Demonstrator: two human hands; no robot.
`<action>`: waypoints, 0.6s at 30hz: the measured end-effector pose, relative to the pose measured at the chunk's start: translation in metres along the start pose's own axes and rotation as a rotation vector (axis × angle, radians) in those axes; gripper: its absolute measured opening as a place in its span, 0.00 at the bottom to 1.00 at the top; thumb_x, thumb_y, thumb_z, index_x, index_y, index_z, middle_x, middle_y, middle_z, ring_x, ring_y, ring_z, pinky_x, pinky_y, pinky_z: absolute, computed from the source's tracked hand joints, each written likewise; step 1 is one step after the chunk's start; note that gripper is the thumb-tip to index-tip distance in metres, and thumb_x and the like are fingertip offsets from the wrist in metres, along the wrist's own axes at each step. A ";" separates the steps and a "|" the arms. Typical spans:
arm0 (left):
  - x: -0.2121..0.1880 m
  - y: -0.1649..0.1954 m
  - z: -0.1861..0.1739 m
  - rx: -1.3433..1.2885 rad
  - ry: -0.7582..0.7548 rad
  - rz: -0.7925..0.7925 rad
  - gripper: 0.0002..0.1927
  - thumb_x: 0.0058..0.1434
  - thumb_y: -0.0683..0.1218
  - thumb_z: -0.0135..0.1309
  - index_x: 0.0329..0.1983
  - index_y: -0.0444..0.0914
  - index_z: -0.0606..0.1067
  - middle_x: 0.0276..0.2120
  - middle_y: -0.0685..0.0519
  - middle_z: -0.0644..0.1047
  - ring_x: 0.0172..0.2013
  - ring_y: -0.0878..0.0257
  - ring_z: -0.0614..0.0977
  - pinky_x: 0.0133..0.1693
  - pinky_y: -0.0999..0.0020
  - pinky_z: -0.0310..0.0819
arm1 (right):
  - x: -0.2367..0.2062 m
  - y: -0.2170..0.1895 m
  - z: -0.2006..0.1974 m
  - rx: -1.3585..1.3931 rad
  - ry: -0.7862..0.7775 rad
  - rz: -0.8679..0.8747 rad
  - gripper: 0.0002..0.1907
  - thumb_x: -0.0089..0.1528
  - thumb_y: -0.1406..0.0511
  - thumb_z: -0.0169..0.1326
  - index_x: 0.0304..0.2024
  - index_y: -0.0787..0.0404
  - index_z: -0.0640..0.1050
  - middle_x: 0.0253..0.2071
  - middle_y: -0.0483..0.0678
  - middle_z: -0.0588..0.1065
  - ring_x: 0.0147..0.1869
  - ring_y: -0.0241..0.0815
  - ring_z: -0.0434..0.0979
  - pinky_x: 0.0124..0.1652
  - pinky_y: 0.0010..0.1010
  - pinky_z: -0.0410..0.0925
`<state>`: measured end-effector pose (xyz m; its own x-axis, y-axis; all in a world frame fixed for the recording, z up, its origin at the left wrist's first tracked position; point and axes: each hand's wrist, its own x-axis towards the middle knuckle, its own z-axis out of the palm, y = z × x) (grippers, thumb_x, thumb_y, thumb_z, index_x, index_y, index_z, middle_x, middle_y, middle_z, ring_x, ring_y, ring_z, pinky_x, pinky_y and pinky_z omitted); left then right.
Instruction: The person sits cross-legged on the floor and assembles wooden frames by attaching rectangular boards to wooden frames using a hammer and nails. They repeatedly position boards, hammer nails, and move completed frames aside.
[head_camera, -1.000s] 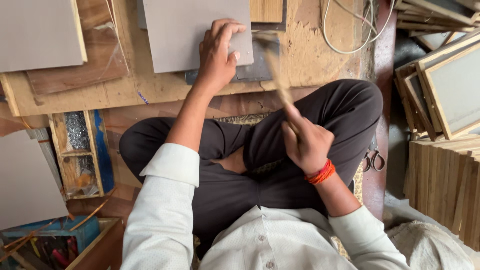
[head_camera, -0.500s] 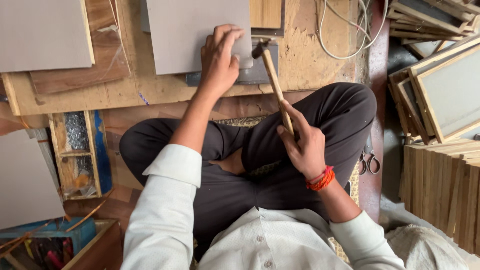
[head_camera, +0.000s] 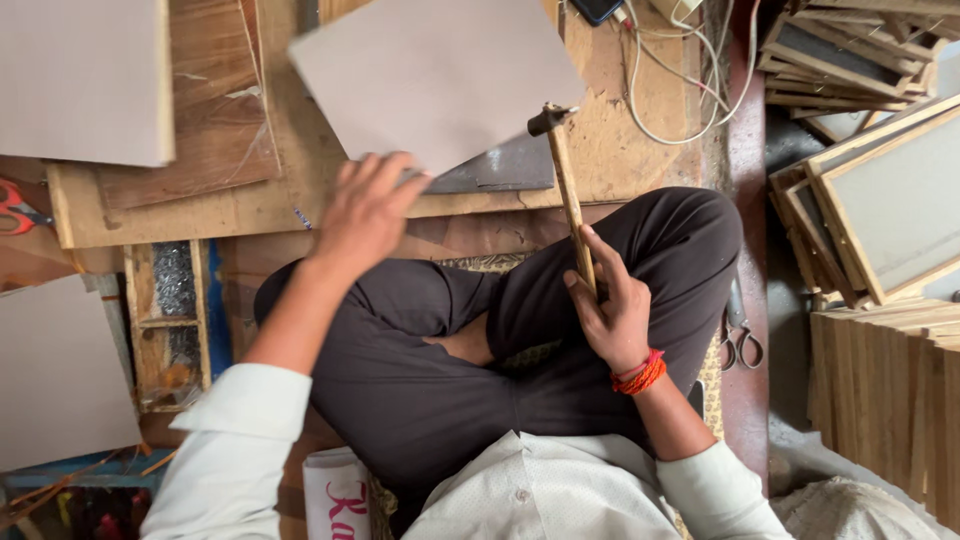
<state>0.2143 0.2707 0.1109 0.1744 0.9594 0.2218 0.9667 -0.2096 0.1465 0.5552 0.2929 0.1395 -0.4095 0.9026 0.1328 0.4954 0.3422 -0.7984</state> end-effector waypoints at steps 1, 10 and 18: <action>-0.014 -0.013 -0.006 -0.005 -0.006 -0.056 0.22 0.62 0.36 0.57 0.59 0.45 0.80 0.57 0.55 0.74 0.57 0.56 0.76 0.57 0.57 0.66 | 0.002 -0.002 0.002 -0.037 -0.004 0.003 0.32 0.63 0.71 0.60 0.70 0.57 0.68 0.24 0.47 0.74 0.23 0.36 0.71 0.29 0.27 0.65; -0.177 -0.135 -0.021 0.043 -0.025 -0.799 0.07 0.72 0.48 0.59 0.46 0.39 0.79 0.46 0.45 0.81 0.48 0.44 0.82 0.46 0.50 0.77 | -0.003 -0.024 0.003 -0.134 -0.100 0.130 0.31 0.61 0.68 0.61 0.68 0.54 0.71 0.20 0.52 0.69 0.19 0.42 0.65 0.26 0.31 0.63; -0.258 -0.171 -0.005 -0.034 -0.228 -0.992 0.16 0.55 0.42 0.63 0.47 0.45 0.82 0.38 0.51 0.83 0.39 0.48 0.84 0.41 0.52 0.78 | -0.041 -0.049 -0.007 -0.229 -0.136 0.132 0.29 0.59 0.68 0.62 0.64 0.55 0.74 0.24 0.50 0.75 0.18 0.40 0.70 0.25 0.31 0.64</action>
<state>0.0027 0.0583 0.0337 -0.6681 0.7157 -0.2033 0.6895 0.6983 0.1925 0.5532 0.2406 0.1774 -0.4215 0.9051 -0.0560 0.7048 0.2881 -0.6483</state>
